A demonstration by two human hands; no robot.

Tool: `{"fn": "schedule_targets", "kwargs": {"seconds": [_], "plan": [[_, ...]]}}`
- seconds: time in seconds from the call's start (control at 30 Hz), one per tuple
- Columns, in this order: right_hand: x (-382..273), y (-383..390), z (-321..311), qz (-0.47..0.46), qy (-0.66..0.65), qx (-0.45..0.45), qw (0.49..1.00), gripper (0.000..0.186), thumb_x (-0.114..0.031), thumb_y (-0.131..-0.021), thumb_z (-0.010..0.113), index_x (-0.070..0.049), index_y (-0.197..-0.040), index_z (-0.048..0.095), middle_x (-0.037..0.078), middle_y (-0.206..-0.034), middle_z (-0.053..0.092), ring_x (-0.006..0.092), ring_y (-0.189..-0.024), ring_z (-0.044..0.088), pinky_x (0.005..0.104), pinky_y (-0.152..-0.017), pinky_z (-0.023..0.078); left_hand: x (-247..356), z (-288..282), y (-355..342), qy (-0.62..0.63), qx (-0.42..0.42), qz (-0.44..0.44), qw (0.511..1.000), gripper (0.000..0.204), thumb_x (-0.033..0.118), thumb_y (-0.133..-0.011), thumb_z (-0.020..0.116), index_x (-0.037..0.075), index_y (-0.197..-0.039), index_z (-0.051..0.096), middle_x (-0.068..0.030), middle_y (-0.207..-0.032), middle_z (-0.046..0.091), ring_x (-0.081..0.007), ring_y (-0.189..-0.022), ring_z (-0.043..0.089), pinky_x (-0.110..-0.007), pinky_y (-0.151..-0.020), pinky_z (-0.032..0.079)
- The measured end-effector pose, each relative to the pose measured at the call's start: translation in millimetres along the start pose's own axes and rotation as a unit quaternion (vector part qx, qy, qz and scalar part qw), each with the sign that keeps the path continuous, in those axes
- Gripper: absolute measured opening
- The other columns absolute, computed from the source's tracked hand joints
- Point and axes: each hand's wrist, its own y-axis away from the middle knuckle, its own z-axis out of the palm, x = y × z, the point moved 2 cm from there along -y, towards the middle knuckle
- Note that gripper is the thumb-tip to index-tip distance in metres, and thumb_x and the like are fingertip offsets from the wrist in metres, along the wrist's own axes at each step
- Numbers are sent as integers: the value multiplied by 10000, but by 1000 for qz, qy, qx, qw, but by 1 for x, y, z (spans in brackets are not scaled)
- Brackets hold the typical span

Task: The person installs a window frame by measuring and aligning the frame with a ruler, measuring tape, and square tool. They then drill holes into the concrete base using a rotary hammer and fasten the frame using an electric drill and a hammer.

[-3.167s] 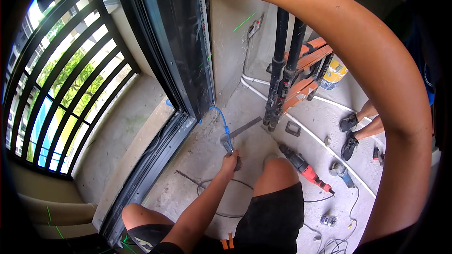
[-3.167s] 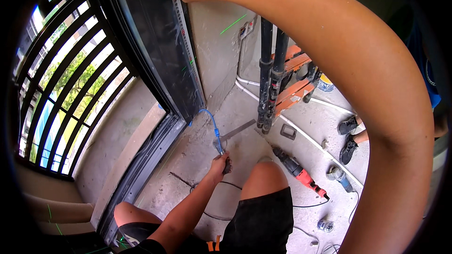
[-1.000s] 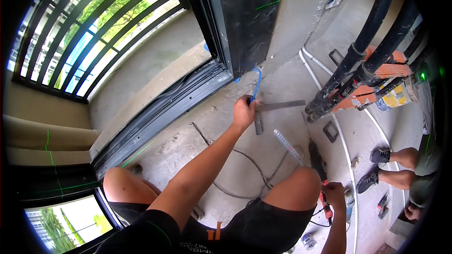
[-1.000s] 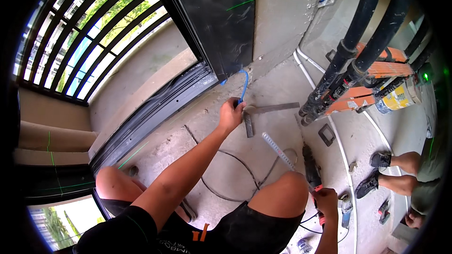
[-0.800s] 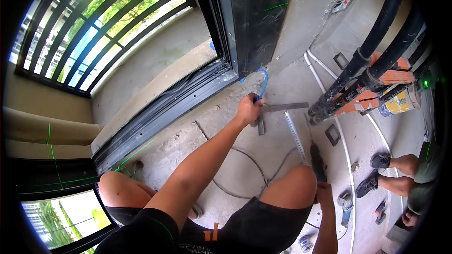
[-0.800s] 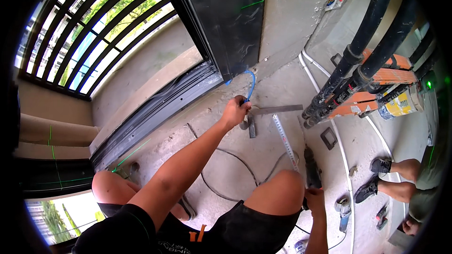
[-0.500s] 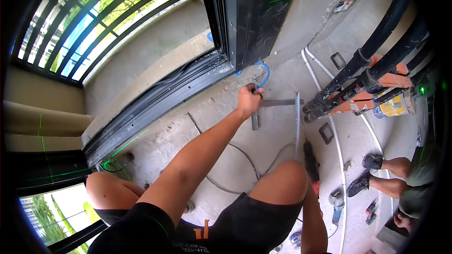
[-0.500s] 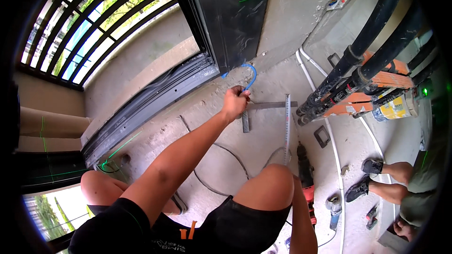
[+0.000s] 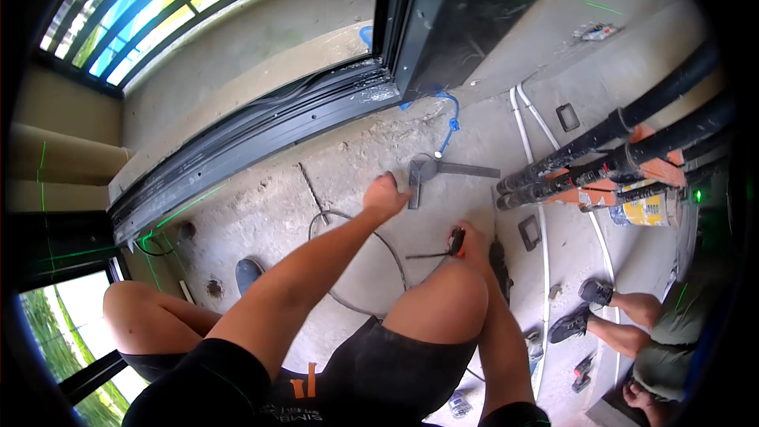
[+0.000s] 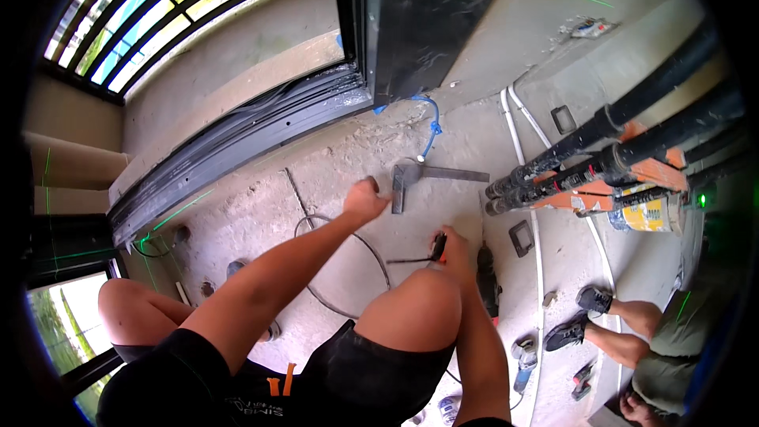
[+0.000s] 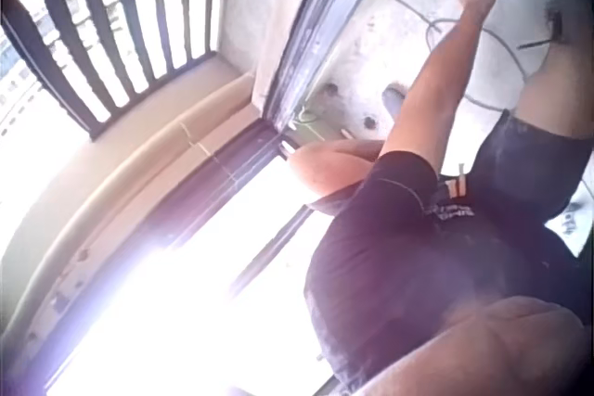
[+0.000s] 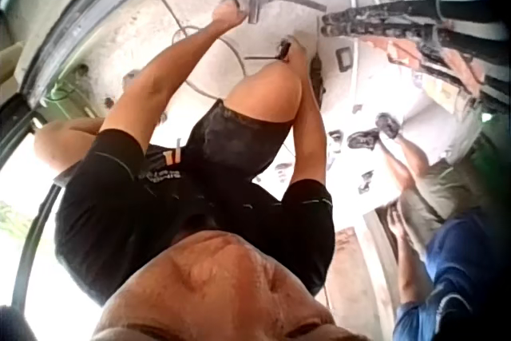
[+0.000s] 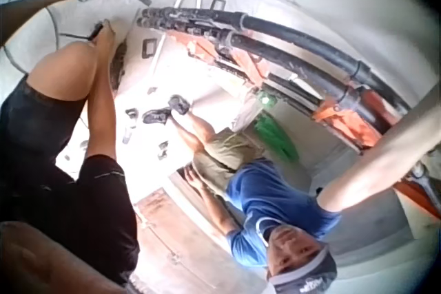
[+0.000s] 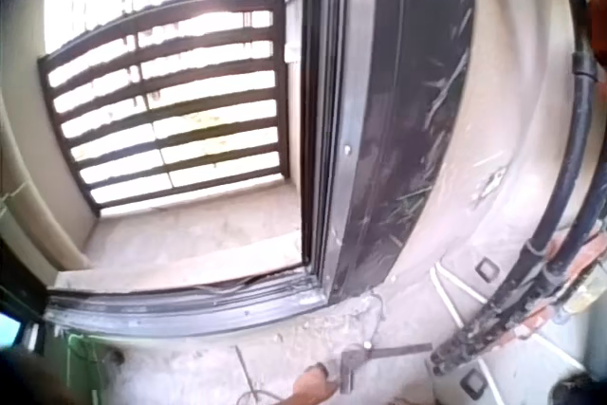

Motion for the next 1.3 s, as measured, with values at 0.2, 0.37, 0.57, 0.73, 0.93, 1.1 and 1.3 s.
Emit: {"fn": "schedule_targets", "kwargs": {"seconds": [0.2, 0.37, 0.57, 0.73, 0.93, 1.1, 1.3], "plan": [[31, 41, 24, -243, 488, 185, 817, 626, -446, -907, 860, -51, -1351, 661, 228, -1392, 686, 425, -1283, 661, 520, -1006, 543, 30, 45, -7, -8, -28, -39, 999, 741, 541, -920, 775, -68, -1300, 589, -313, -1266, 734, -430, -1232, 729, -520, -1041, 591], [-25, 68, 21, -256, 368, 89, 890, 428, -381, -1008, 796, -53, -1265, 694, 119, -1110, 766, 283, -1027, 750, 434, -814, 597, 2, 1, 39, 423, -70, -134, 894, 426, 256, -1027, 703, 18, -1232, 415, -217, -946, 687, -320, -674, 718, -425, -551, 562], [-152, 117, 92, -93, 379, -345, 854, 291, -336, -1120, 672, -77, -1245, 719, 35, -1051, 770, 141, -970, 739, 319, -718, 576, -87, -171, 173, 526, -66, -250, 810, 326, 404, -1173, 536, 97, -1172, 427, -84, -783, 541, -171, -518, 464, -332, -453, 346], [-148, 185, 268, -134, 485, -506, 701, 396, -412, -1128, 648, -53, -1287, 694, 52, -1085, 773, 145, -1006, 729, 322, -751, 573, -134, -324, 303, 513, 100, -302, 797, 329, 444, -1212, 399, 127, -1176, 479, -68, -890, 603, -168, -606, 518, -330, -522, 412], [-8, 313, 455, -49, 365, -605, 706, 682, -667, -1090, 576, -52, -1375, 655, 92, -1148, 743, 195, -1036, 711, 377, -817, 587, -162, -368, 426, 660, 192, -268, 675, 399, 450, -1227, 283, 111, -1117, 462, -79, -920, 552, -200, -659, 502, -303, -502, 386], [73, 384, 546, -97, 241, -556, 790, 441, -519, -1065, 700, -87, -1153, 709, 16, -1081, 717, 125, -979, 651, 345, -786, 517, -221, -381, 454, 597, 201, -274, 727, 474, 498, -1209, 353, 108, -1000, 522, -44, -735, 553, -173, -550, 486, -313, -489, 376], [159, 398, 632, -151, 157, -579, 786, 370, -357, -1072, 735, -1, -987, 682, 73, -769, 708, 172, -499, 619, 361, -493, 517, -333, -391, 451, 550, 208, -215, 780, 594, 578, -1195, 327, 91, -971, 585, -55, -681, 567, -176, -506, 500, -331, -487, 407]]}}
